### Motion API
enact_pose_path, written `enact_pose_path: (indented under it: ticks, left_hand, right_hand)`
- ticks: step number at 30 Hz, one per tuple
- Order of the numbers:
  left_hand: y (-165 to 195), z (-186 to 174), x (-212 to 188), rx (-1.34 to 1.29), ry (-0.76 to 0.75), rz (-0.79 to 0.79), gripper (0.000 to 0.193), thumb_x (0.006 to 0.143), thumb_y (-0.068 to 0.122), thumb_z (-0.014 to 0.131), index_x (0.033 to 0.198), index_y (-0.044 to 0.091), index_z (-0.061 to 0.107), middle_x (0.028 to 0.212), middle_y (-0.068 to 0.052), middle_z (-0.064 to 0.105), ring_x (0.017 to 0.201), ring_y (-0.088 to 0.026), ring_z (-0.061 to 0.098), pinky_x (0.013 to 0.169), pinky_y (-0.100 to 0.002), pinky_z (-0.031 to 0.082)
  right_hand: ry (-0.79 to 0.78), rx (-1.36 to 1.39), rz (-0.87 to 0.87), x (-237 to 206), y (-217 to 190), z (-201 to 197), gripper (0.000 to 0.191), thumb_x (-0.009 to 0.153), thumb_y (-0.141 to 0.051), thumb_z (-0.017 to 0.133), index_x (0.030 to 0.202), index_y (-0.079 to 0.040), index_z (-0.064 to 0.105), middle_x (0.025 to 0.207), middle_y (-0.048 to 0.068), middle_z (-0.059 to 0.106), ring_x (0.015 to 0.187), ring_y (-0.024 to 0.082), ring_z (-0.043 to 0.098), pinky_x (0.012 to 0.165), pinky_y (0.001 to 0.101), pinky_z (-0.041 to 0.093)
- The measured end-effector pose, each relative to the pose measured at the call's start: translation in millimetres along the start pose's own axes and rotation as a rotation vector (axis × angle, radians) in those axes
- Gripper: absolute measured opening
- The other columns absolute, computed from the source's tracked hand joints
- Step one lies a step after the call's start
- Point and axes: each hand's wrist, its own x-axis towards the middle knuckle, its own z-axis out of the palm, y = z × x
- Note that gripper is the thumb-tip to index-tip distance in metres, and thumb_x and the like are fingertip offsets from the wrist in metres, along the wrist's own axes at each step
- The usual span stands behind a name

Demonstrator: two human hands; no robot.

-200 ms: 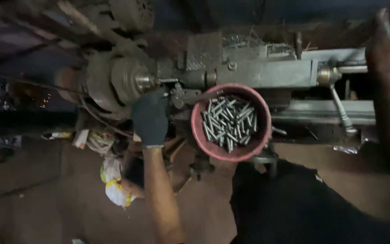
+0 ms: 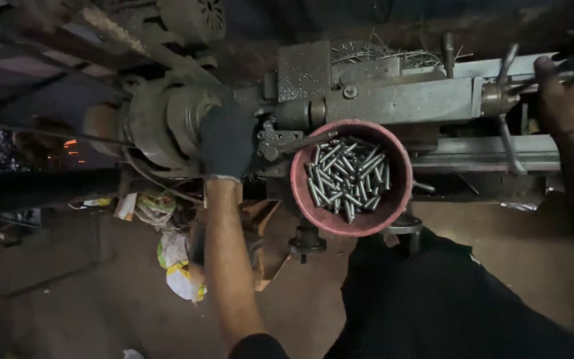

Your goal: The person operates a lathe to machine small metal pin parts. They load a blank into the chuck, engage the machine, turn the handwheels to cut the rotating part, then remove the finished pin and drop it into a bucket filled with similar finished pins, repeating the cycle.

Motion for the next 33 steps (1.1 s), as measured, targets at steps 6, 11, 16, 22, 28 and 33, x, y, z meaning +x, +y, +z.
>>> enact_pose_path:
  ticks: [6, 11, 16, 22, 28, 33]
  left_hand:
    - [-17.7, 13.9, 19.7, -0.038, -0.196, 0.170, 0.016, 0.089, 0.015, 0.060, 0.092, 0.007, 0.074, 0.091, -0.021, 0.071, 0.089, -0.041, 0.065, 0.085, -0.055, 0.048]
    - [-30.1, 21.6, 14.5, -0.101, -0.143, 0.134, 0.017, 0.088, 0.013, 0.059, 0.090, 0.007, 0.075, 0.093, -0.020, 0.071, 0.095, -0.041, 0.065, 0.084, -0.053, 0.049]
    - [-39.4, 26.6, 13.3, -0.035, -0.079, 0.233, 0.017, 0.086, 0.011, 0.058, 0.086, 0.009, 0.075, 0.090, -0.016, 0.073, 0.095, -0.038, 0.068, 0.093, -0.050, 0.052]
    - [-30.5, 15.9, 16.8, -0.001, -0.153, 0.219, 0.019, 0.087, 0.014, 0.058, 0.087, 0.010, 0.077, 0.088, -0.016, 0.073, 0.087, -0.038, 0.069, 0.082, -0.051, 0.052]
    - [-32.6, 20.1, 12.6, -0.021, -0.183, 0.160, 0.021, 0.088, 0.012, 0.057, 0.090, 0.011, 0.077, 0.092, -0.016, 0.074, 0.089, -0.037, 0.068, 0.079, -0.051, 0.052]
    - [-25.5, 14.0, 14.2, -0.097, -0.113, 0.120, 0.023, 0.091, 0.014, 0.058, 0.099, 0.014, 0.079, 0.094, -0.016, 0.073, 0.091, -0.038, 0.066, 0.083, -0.052, 0.051]
  right_hand:
    - [-0.332, -0.102, -0.087, -9.8, -25.3, 1.6, 0.039, 0.102, -0.010, 0.082, 0.138, -0.006, 0.067, 0.144, 0.013, 0.068, 0.130, 0.026, 0.066, 0.106, 0.0347, 0.058]
    - [-0.267, -0.211, -0.117, 4.9, -40.4, 10.1, 0.048, 0.088, -0.013, 0.090, 0.131, -0.007, 0.069, 0.145, 0.012, 0.066, 0.138, 0.027, 0.061, 0.116, 0.0376, 0.054]
    - [-0.206, -0.086, -0.123, 4.4, -58.8, 18.4, 0.059, 0.072, -0.007, 0.086, 0.128, -0.003, 0.068, 0.144, 0.019, 0.064, 0.141, 0.035, 0.057, 0.115, 0.0447, 0.048]
    - [-0.411, -0.102, 0.269, -21.3, -52.4, 9.8, 0.034, 0.107, -0.023, 0.066, 0.135, -0.004, 0.067, 0.129, 0.018, 0.069, 0.119, 0.031, 0.068, 0.103, 0.0414, 0.056]
    - [-0.450, 0.167, 0.535, -90.4, -36.6, -40.7, 0.038, 0.112, -0.026, 0.058, 0.138, 0.000, 0.064, 0.126, 0.019, 0.068, 0.114, 0.030, 0.067, 0.097, 0.0406, 0.054]
    - [-0.443, 0.054, 0.601, -109.8, -23.1, -48.0, 0.041, 0.115, -0.029, 0.051, 0.141, 0.002, 0.062, 0.123, 0.020, 0.067, 0.110, 0.030, 0.066, 0.093, 0.0400, 0.052]
